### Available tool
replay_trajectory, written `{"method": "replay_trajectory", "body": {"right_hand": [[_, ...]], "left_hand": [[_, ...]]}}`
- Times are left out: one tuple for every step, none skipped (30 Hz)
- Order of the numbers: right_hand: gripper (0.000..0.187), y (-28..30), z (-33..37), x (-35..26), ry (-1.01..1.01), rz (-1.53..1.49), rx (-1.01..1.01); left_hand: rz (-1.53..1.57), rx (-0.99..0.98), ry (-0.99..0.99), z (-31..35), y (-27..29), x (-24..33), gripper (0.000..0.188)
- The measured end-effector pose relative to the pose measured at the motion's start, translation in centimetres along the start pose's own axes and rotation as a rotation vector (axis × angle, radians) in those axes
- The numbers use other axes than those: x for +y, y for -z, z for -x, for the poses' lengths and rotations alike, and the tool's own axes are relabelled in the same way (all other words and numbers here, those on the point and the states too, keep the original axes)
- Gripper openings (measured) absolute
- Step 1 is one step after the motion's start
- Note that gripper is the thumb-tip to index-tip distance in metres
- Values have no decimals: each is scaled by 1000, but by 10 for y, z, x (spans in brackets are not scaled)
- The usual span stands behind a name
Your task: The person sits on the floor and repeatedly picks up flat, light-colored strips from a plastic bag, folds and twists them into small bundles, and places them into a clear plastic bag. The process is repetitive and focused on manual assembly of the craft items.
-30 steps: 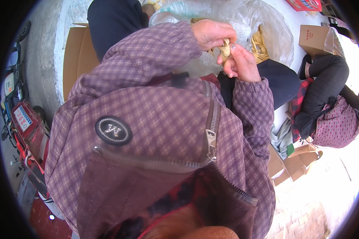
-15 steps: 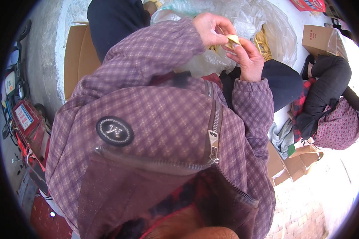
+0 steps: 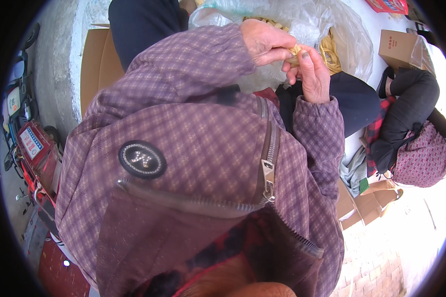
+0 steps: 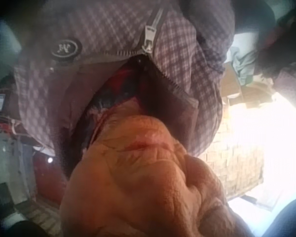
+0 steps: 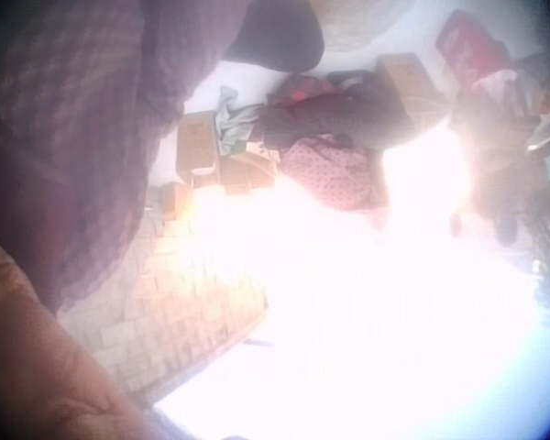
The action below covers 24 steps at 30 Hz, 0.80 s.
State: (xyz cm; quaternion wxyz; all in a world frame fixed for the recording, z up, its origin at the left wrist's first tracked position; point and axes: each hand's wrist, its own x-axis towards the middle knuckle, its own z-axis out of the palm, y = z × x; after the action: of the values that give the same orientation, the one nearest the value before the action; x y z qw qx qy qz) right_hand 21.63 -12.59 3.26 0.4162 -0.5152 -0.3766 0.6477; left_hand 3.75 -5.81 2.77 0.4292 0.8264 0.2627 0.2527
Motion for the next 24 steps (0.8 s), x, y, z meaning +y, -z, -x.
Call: {"method": "replay_trajectory", "body": {"right_hand": [[25, 3, 5, -6, -31, 3, -32], [20, 1, 11, -14, -66, -20, -9], [19, 4, 15, -15, -65, 28, -11], [18, 8, 19, -13, -66, 75, -13], [16, 10, 24, -14, -67, 123, -15], [14, 12, 31, -18, -72, 149, 36], [14, 12, 37, -16, -14, 180, 50], [14, 11, 42, -12, 45, 211, 64], [15, 11, 46, -10, 104, 241, 78], [15, 9, 49, -10, 114, 302, 117], [15, 9, 49, -9, 125, 319, 142], [15, 10, 49, -7, 136, 336, 166], [14, 9, 47, -6, 155, 349, 184], [14, 6, 45, -7, 159, 365, 161], [14, 2, 43, -8, 164, 380, 137], [14, -2, 42, -9, 167, 396, 114], [14, -6, 40, -9, 162, 422, 96], [14, -8, 39, -9, 158, 447, 76], [15, -9, 32, -12, 168, 479, 59], [15, -12, 31, -15, 184, 522, 43], [14, -11, 33, -17, 182, 537, 25], [14, -11, 36, -19, 164, 537, 7], [14, -10, 37, -21, 161, 536, -14], [14, -10, 36, -26, 162, 544, -31]], "left_hand": [[197, -8, 112, 2, 1, 4, 13], [552, 31, 321, 4, -1, 8, 19], [713, 49, 441, 4, 1, 9, 19], [875, 68, 564, 7, 5, 9, 19], [1036, 87, 688, 9, 8, 9, 19], [1159, 103, 739, 11, 9, 13, 19], [1172, 122, 727, 15, 8, 15, 18], [1184, 140, 714, 19, 7, 17, 18], [1196, 159, 701, 24, 6, 17, 18], [1189, 96, 652, 24, 7, 15, 21], [1118, 121, 647, 24, 3, 17, 23], [1046, 145, 642, 23, -2, 22, 24], [966, 174, 633, 21, -3, 29, 26], [971, 128, 622, 24, -9, 29, 30], [999, 82, 603, 21, -10, 28, 29], [1028, 34, 584, 18, -10, 24, 28], [1056, -11, 563, 15, -9, 19, 28], [1074, -11, 508, 15, -12, 10, 23], [1068, 13, 538, 15, -10, 7, 21], [1063, 38, 567, 16, -9, 7, 19], [1057, 65, 594, 17, -8, 8, 18], [1051, 139, 630, 20, -6, 14, 16], [1073, 162, 628, 23, -2, 20, 15], [1096, 166, 624, 24, 2, 22, 15]]}}
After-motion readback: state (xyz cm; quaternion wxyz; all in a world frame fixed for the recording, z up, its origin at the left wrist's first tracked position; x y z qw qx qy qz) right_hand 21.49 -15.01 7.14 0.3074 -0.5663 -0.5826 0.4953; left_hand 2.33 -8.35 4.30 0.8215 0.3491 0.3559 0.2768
